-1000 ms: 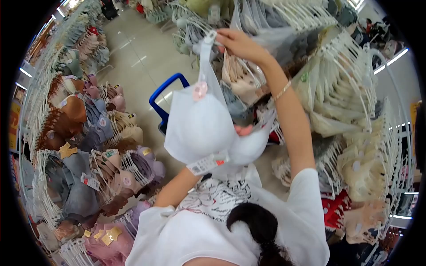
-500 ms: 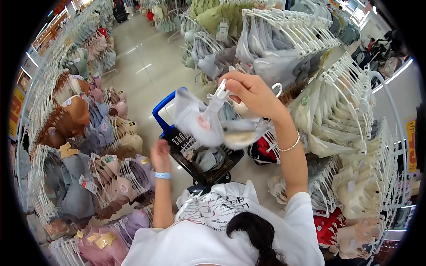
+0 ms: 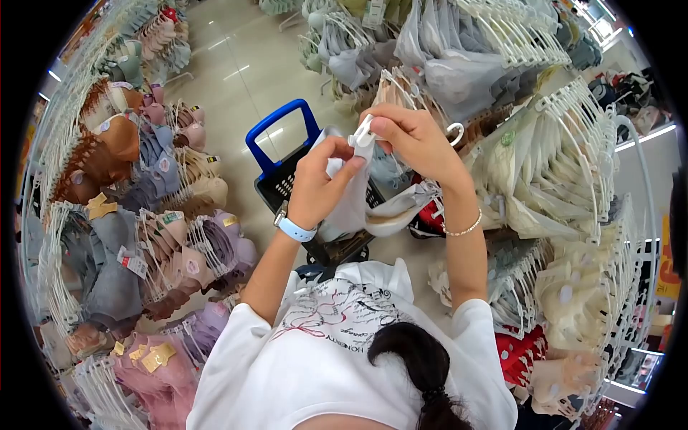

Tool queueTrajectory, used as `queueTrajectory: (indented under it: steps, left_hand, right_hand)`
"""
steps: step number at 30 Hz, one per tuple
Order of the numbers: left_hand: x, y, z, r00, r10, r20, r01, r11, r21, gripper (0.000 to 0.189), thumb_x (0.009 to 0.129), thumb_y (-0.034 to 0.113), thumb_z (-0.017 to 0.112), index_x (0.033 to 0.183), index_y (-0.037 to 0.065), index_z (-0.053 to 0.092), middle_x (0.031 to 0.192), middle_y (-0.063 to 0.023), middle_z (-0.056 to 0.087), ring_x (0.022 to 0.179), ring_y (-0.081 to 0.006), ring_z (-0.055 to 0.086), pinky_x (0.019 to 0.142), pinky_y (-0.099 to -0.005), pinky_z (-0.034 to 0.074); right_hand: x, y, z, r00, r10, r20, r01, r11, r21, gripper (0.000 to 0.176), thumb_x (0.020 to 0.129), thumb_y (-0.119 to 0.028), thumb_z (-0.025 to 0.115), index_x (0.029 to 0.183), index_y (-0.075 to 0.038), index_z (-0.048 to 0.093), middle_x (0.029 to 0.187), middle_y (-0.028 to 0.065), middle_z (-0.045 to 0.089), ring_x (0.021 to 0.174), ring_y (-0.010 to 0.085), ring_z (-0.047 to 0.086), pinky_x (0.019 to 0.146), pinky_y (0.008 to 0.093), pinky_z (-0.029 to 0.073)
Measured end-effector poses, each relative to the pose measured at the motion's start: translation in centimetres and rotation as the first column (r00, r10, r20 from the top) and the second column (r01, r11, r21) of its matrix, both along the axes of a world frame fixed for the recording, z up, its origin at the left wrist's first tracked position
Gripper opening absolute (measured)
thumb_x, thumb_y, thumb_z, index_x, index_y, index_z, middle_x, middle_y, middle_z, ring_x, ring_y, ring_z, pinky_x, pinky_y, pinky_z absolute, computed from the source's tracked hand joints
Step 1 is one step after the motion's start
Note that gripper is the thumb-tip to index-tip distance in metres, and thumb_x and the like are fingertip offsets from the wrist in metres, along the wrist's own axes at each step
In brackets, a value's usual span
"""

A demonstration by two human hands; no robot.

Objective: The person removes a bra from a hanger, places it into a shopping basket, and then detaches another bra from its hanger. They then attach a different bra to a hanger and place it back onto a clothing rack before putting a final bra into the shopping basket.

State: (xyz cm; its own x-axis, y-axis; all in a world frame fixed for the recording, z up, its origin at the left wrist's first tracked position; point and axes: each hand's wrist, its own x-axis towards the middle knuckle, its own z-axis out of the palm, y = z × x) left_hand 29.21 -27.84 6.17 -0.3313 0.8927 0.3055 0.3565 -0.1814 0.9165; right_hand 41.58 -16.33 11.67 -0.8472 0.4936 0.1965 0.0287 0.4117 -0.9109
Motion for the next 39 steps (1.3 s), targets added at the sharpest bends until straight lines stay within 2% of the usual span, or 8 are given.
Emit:
queueTrajectory:
  steps: [5,13,19,25,31,33,35,39]
  left_hand:
    - [1.9,-0.8,-2.3,0.820,-0.228,0.525,0.305,0.950,-0.064,0.010,0.080,0.009,0.053,0.084,0.002,0.048,0.074,0.0033,0.048,0.066,-0.0024,0.043,0.059,-0.0164,0.036]
    - [2.8,-2.1,-3.6,0.850,-0.081,0.521,0.041,0.995,0.087,0.011,0.079,0.008,0.056,0.085,0.000,0.053,0.076,0.0002,0.050,0.068,-0.0051,0.045,0.061,-0.0174,0.037]
    - [2.4,-2.7,-2.7,0.886,-0.006,0.464,-0.087,0.980,0.179,0.007,0.072,-0.001,0.060,0.079,0.000,0.057,0.072,-0.0027,0.053,0.065,-0.0082,0.047,0.059,-0.0208,0.038]
    - [2.0,-3.6,-2.2,0.961,0.062,0.271,-0.112,0.979,0.172,0.007,0.072,0.001,0.060,0.078,-0.001,0.060,0.071,-0.0050,0.058,0.067,-0.0103,0.052,0.063,-0.0204,0.040]
    - [-1.2,-3.6,-2.7,0.905,0.048,0.422,-0.081,0.995,0.062,0.012,0.077,0.000,0.053,0.089,-0.002,0.056,0.093,-0.0084,0.057,0.084,-0.0125,0.053,0.074,-0.0248,0.042]
    - [-2.4,-3.2,-2.1,0.966,0.028,0.258,-0.041,0.998,0.042,0.018,0.077,0.004,0.055,0.094,-0.001,0.055,0.099,-0.0073,0.056,0.087,-0.0126,0.052,0.074,-0.0247,0.042]
    - [-3.1,-2.9,-1.8,0.918,-0.395,0.044,0.395,0.919,0.002,0.024,0.076,0.006,0.056,0.099,0.000,0.054,0.096,-0.0053,0.056,0.085,-0.0112,0.051,0.072,-0.0239,0.041]
    - [-2.8,-2.1,-2.5,0.829,-0.521,0.200,0.554,0.814,-0.174,0.021,0.076,0.013,0.058,0.091,-0.002,0.058,0.074,-0.0048,0.059,0.066,-0.0090,0.051,0.062,-0.0232,0.042]
  right_hand:
    - [0.1,-0.7,-1.4,0.996,-0.068,-0.051,0.066,0.997,-0.040,0.022,0.085,-0.019,0.047,0.089,0.001,0.055,0.062,-0.0016,0.047,0.056,0.0040,0.039,0.049,0.0189,0.032]
    - [2.3,-3.2,-2.2,0.968,-0.252,-0.018,0.252,0.968,0.010,0.042,0.062,-0.022,0.074,0.092,-0.004,0.051,0.067,-0.0045,0.047,0.057,0.0012,0.037,0.048,0.0157,0.028]
    - [1.9,-5.2,-3.0,0.974,-0.223,-0.046,0.228,0.962,0.150,0.021,0.062,-0.006,0.071,0.081,-0.002,0.063,0.067,-0.0001,0.060,0.056,0.0031,0.047,0.050,0.0162,0.037]
    - [1.4,-6.1,-3.5,0.955,-0.294,-0.042,0.283,0.944,-0.170,0.018,0.065,-0.003,0.068,0.083,-0.002,0.064,0.073,0.0021,0.063,0.060,0.0035,0.051,0.053,0.0169,0.040]
    - [1.9,-6.0,-2.9,0.941,-0.328,-0.082,0.302,0.924,-0.234,0.019,0.065,-0.002,0.068,0.083,-0.001,0.064,0.073,0.0019,0.062,0.062,0.0036,0.052,0.055,0.0166,0.043]
    - [2.2,-5.9,-1.9,0.956,-0.281,-0.085,0.237,0.909,-0.342,0.018,0.064,0.000,0.068,0.082,0.000,0.064,0.072,0.0024,0.062,0.062,0.0044,0.053,0.056,0.0166,0.043]
    - [2.3,-5.9,-1.5,0.962,-0.266,-0.067,0.230,0.914,-0.336,0.019,0.064,0.001,0.068,0.082,0.000,0.064,0.072,0.0025,0.062,0.062,0.0047,0.053,0.055,0.0166,0.043]
    - [2.4,-5.8,-1.0,0.976,-0.209,-0.058,0.190,0.952,-0.240,0.020,0.063,0.002,0.069,0.082,0.000,0.064,0.072,0.0022,0.062,0.062,0.0043,0.053,0.055,0.0167,0.041]
